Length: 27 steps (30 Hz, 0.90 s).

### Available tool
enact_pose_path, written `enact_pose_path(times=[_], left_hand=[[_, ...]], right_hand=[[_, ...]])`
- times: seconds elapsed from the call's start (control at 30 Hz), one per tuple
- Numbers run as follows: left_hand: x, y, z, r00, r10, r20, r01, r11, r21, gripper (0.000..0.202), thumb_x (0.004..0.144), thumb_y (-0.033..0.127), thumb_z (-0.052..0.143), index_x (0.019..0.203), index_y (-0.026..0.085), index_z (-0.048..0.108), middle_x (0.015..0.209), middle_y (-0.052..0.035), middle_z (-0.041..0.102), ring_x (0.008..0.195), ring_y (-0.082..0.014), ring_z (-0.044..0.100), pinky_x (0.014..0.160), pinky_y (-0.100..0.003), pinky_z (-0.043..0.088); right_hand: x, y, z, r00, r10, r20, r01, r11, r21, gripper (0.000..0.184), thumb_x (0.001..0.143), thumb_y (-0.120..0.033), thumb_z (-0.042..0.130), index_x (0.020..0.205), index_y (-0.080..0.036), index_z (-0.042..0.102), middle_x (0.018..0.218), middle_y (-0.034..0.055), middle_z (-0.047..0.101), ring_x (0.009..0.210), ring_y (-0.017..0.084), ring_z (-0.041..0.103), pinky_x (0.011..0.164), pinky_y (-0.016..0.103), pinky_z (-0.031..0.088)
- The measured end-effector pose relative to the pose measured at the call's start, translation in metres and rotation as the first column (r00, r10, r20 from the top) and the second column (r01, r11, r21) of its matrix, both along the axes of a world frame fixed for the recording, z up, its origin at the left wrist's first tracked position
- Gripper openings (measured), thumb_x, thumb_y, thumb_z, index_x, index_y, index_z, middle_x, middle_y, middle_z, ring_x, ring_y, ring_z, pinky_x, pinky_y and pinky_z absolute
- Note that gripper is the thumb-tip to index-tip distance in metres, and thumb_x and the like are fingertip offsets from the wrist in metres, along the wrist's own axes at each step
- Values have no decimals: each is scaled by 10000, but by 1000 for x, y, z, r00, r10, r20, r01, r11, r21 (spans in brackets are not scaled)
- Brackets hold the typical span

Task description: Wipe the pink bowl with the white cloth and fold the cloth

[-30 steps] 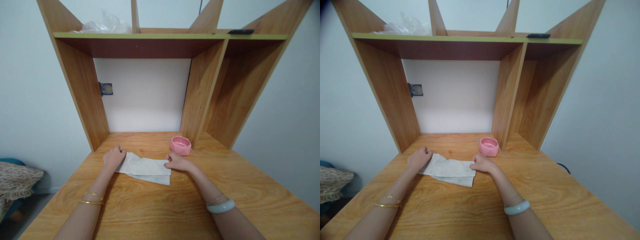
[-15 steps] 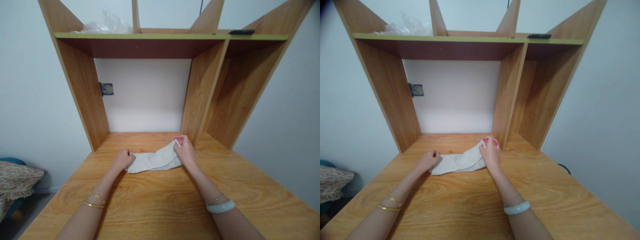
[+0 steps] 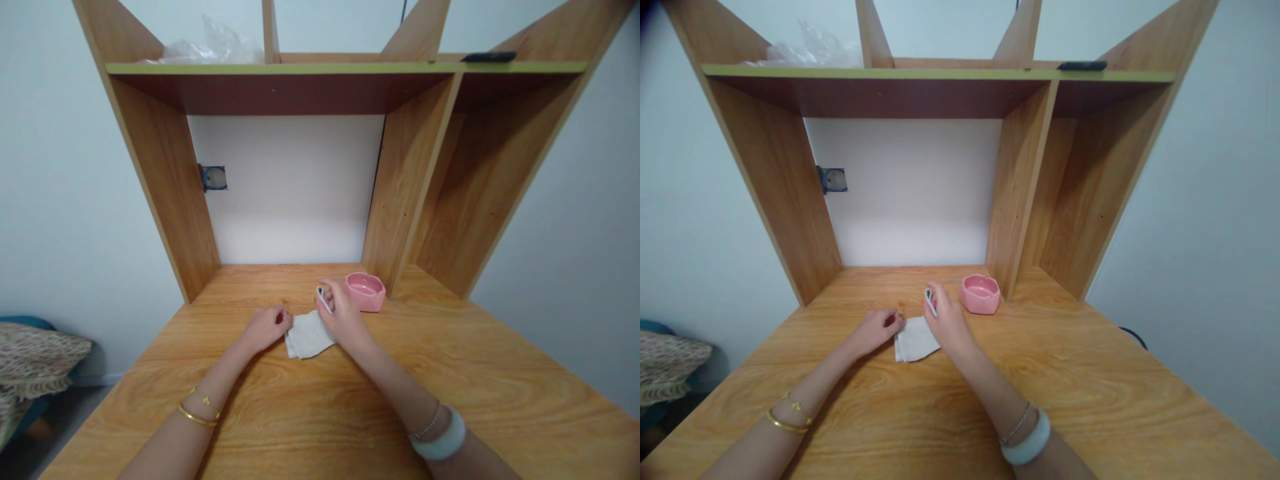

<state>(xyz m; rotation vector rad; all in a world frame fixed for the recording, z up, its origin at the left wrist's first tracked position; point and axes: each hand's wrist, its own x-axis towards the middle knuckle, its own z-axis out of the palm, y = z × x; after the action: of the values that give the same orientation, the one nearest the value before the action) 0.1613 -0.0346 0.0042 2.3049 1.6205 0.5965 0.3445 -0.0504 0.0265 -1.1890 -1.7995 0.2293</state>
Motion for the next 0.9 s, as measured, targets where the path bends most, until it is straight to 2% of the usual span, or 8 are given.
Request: enact_pose_path(times=[0.13, 0.27, 0.33, 0.4, 0.47, 0.53, 0.73, 0.9], left_hand=[[-2, -1, 2, 1000, -3, -3, 4, 998, 65, 446, 896, 354, 233, 672, 162, 567, 703, -84, 636, 677, -188, 563, 630, -271, 339], [-3, -2, 6, 999, 32, -16, -31, 997, 64, 499, 905, 385, 198, 755, 156, 615, 768, -105, 658, 755, -206, 587, 676, -273, 349], [-2, -3, 7, 999, 40, -25, -39, 998, 51, 505, 895, 420, 219, 733, 161, 622, 767, -104, 660, 756, -212, 591, 672, -273, 351], [-2, -3, 7, 998, 50, -49, -48, 998, 43, 462, 869, 443, 290, 693, 167, 615, 739, -96, 656, 729, -216, 591, 654, -275, 350], [-1, -2, 6, 995, 56, -78, -53, 998, 40, 380, 836, 430, 373, 687, 172, 607, 706, -80, 646, 694, -211, 584, 626, -270, 344], [0, -2, 5, 995, 50, -89, -47, 998, 37, 314, 820, 393, 412, 697, 172, 598, 685, -63, 634, 671, -195, 573, 603, -259, 334], [1, 0, 2, 997, -48, -52, 51, 997, 62, 293, 844, 350, 378, 710, 171, 568, 651, -39, 596, 627, -161, 535, 583, -243, 317], [0, 1, -2, 995, -98, -34, 101, 990, 98, 318, 860, 393, 355, 742, 170, 549, 678, -40, 595, 630, -157, 529, 580, -242, 318]], right_hand=[[-23, -7, -21, 970, 231, -74, -241, 956, -168, 363, 765, -176, 470, 1126, -192, 429, 728, -7, 557, 601, 122, 545, 565, 232, 436], [-24, -9, -25, 913, 394, -108, -409, 880, -243, 390, 827, -218, 434, 1211, -203, 370, 809, 16, 606, 683, 125, 595, 621, 242, 469], [-17, -7, -20, 949, 315, -18, -312, 929, -198, 348, 847, -198, 391, 1195, -207, 407, 859, 37, 626, 779, 146, 598, 703, 275, 463], [-6, -3, -14, 986, 125, 111, -111, 986, -123, 332, 838, -153, 376, 1157, -198, 456, 959, 73, 624, 895, 177, 571, 792, 317, 431], [6, 4, -10, 971, -58, 232, 76, 995, -70, 326, 808, -113, 394, 1111, -172, 498, 1051, 115, 593, 1000, 211, 521, 857, 350, 388], [16, 12, -12, 941, -131, 313, 165, 983, -86, 277, 781, -103, 431, 1034, -153, 531, 1042, 132, 584, 1021, 229, 498, 865, 356, 374], [27, 27, -24, 952, 10, 305, 78, 958, -277, 208, 712, -112, 531, 911, -156, 486, 908, 55, 580, 882, 166, 533, 757, 265, 404], [38, 22, -12, 882, 71, 467, 169, 877, -451, 248, 672, -59, 525, 894, -166, 497, 842, 24, 593, 750, 126, 550, 602, 192, 382]])
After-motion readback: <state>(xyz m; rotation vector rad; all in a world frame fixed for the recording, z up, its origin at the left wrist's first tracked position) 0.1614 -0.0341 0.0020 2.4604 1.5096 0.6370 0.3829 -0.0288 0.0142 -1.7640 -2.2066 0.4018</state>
